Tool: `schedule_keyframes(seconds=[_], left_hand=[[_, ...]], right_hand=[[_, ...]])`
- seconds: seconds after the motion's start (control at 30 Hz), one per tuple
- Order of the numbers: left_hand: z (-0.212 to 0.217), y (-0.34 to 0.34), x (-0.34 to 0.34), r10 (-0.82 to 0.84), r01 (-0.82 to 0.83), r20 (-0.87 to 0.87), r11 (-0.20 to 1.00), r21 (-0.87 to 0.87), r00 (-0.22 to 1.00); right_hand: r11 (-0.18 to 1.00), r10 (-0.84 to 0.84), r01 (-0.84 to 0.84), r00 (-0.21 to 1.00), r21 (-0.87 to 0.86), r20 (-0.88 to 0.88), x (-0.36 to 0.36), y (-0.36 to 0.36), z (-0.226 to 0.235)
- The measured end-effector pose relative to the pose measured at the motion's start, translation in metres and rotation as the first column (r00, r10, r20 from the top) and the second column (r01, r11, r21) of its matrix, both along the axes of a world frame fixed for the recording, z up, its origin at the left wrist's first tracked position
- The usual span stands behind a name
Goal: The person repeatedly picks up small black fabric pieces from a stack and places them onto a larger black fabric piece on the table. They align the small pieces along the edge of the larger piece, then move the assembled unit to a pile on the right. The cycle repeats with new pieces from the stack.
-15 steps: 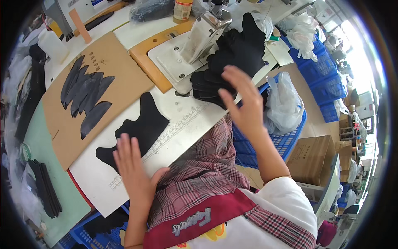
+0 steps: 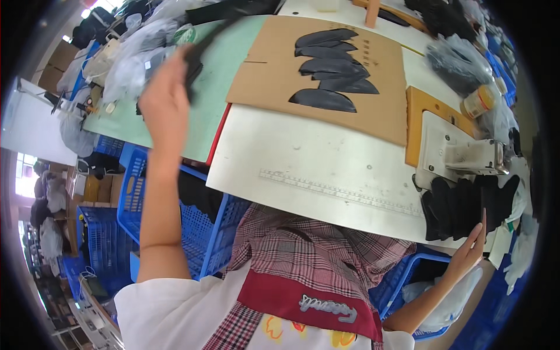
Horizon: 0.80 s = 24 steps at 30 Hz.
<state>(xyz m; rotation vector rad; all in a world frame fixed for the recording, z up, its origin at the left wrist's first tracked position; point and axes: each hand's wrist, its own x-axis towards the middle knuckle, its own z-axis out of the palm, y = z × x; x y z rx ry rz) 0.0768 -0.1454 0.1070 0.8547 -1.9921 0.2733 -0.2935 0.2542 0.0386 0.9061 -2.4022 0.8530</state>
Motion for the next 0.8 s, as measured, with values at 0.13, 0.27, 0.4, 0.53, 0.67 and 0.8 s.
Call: schedule_keyframes(seconds=[0.13, 0.27, 0.4, 0.53, 0.67, 0.8], left_hand=[[-0.024, -0.096, 0.102, 0.324, -0.348, 0.264, 0.936, 0.047, 0.908], [-0.079, -0.118, 0.102, 0.201, -0.205, 0.386, 0.978, -0.029, 0.901], [-0.081, -0.126, 0.104, 0.242, -0.225, 0.377, 0.970, -0.089, 0.894], [-0.071, -0.153, 0.101, 0.277, -0.419, 0.409, 0.852, 0.314, 0.870], [-0.052, -0.170, 0.119, 0.300, -0.533, 0.503, 0.734, 0.420, 0.810], [-0.058, -0.182, 0.108, 0.330, -0.676, 0.630, 0.586, 0.447, 0.703]], right_hand=[[0.999, -0.011, 0.012, 1.000, 0.045, -0.021, -0.008, -0.008, -0.003], [0.984, -0.139, 0.159, 0.969, 0.085, -0.206, 0.050, -0.035, 0.024], [0.887, 0.379, -0.341, 0.923, 0.311, -0.069, 0.143, -0.103, 0.007], [0.681, 0.590, -0.531, 0.806, 0.504, 0.053, 0.196, -0.145, -0.021], [0.685, 0.595, -0.595, 0.790, 0.420, 0.150, 0.179, -0.193, 0.007], [0.659, 0.725, -0.619, 0.675, 0.427, -0.141, 0.144, -0.274, -0.012]])
